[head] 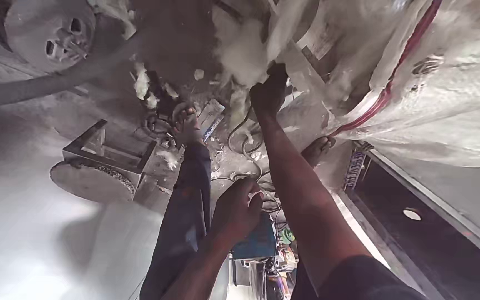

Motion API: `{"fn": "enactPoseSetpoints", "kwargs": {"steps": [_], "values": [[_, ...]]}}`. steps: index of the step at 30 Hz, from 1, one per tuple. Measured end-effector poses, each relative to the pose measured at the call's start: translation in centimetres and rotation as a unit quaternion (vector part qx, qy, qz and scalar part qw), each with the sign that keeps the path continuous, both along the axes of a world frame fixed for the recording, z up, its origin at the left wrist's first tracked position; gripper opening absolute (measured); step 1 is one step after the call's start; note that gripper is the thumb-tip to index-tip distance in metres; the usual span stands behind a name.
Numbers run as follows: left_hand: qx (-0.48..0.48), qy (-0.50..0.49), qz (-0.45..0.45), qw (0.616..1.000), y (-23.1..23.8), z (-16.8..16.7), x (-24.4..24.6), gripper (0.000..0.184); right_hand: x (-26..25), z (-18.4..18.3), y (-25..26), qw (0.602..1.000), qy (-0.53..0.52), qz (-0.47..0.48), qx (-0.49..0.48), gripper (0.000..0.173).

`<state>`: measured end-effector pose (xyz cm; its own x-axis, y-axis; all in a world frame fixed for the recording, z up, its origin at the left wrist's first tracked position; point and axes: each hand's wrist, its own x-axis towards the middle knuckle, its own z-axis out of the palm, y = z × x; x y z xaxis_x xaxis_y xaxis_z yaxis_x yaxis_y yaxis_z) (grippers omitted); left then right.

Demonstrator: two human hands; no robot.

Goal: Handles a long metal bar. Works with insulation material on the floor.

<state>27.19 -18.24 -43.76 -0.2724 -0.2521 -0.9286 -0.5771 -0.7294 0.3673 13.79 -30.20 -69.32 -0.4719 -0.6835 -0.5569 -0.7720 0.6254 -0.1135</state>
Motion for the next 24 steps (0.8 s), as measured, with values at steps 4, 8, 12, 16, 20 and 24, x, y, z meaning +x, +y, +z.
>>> {"fn": "enactPoseSetpoints", "kwargs": {"steps": [4,8,12,16,20,24], "values": [[-0.009,-0.012,0.035,0.999,-0.4,-0.1,0.2,0.025,-0.6,-1.9,4.1,0.940,-0.177,-0.265,0.121,0.064],[-0.006,-0.009,0.054,0.998,-0.4,-0.5,0.3,0.023,-0.7,-6.2,10.4,0.893,-0.258,-0.330,0.164,0.052],[-0.018,-0.010,0.120,0.993,0.4,-0.9,0.1,0.021,-1.1,1.2,12.8,0.871,-0.315,-0.378,0.005,0.029],[-0.046,-0.097,0.208,0.972,-0.2,-1.3,-0.5,0.053,-4.1,12.4,15.6,0.820,-0.480,-0.301,0.077,0.031],[-0.031,-0.094,0.345,0.933,-1.1,-1.8,-1.3,0.097,-5.2,19.4,15.7,0.862,-0.428,-0.007,0.270,0.046],[0.036,-0.023,0.432,0.901,-1.8,-1.3,-1.7,0.092,-6.2,18.6,19.0,0.886,-0.440,0.030,0.142,0.028]]}}
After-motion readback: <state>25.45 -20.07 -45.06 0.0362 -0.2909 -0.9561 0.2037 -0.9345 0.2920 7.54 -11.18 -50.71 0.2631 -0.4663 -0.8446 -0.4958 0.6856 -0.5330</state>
